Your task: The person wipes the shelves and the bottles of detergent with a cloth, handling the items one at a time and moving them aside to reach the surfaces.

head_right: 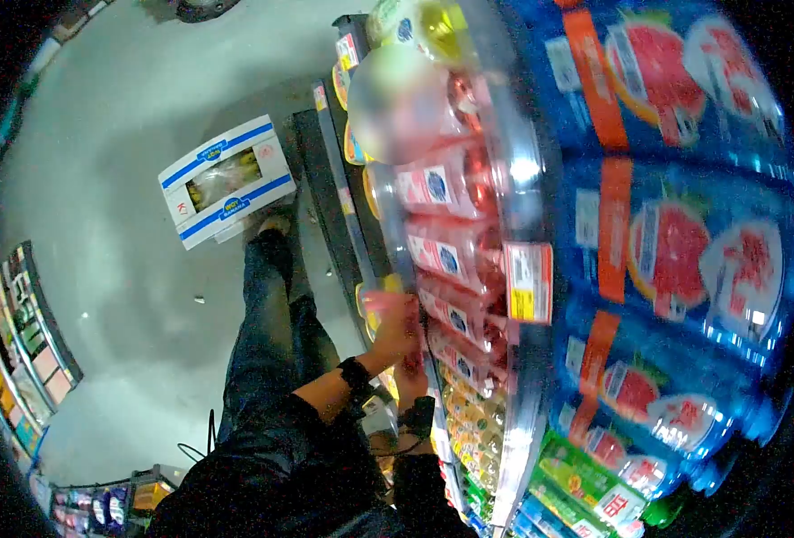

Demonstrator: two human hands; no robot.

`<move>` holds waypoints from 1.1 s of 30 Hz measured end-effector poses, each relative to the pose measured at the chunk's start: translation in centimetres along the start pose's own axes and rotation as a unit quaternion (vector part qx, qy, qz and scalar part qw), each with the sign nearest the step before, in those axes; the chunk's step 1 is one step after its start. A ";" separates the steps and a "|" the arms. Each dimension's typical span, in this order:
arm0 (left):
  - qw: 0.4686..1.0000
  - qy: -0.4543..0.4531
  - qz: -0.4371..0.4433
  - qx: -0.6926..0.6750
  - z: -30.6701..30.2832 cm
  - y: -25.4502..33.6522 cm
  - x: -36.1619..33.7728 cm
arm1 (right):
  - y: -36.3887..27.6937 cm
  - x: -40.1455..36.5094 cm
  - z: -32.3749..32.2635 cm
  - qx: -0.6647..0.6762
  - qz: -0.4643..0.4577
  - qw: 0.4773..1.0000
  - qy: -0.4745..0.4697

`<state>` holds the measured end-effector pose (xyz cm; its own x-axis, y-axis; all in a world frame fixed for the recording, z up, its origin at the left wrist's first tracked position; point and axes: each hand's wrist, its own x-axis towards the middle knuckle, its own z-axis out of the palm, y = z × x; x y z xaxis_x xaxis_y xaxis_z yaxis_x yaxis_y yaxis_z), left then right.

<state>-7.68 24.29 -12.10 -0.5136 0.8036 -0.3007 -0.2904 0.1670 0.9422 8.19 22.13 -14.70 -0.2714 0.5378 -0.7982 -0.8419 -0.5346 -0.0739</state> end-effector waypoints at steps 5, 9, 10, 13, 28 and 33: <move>0.994 0.080 0.050 0.054 -3.7 0.1 8.1 | 4.6 3.1 6.0 0.109 -0.014 0.991 0.076; 0.892 0.064 -0.175 -0.413 -9.9 2.6 17.0 | 8.9 8.5 10.3 0.048 -0.017 0.997 -0.065; 0.890 0.074 -0.173 -0.416 -11.4 3.3 19.4 | 10.8 9.2 13.4 0.068 0.019 0.996 -0.054; 0.891 0.102 -0.077 -0.436 -16.0 3.6 25.8 | 17.3 12.0 22.2 0.149 0.117 0.982 -0.025; 0.817 0.031 -0.285 -0.501 -19.6 6.2 34.7 | 21.9 21.4 26.8 -0.058 0.038 0.996 -0.053; 0.938 0.047 -0.229 -0.255 -18.0 7.0 30.8 | 19.0 19.1 22.6 -0.008 0.094 0.994 -0.061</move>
<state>-40.07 39.96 -17.46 -0.3025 0.6570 -0.6905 -0.8345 0.1675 0.5250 -23.53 37.04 -17.86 -0.4784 0.5020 -0.7205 -0.7640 -0.6424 0.0597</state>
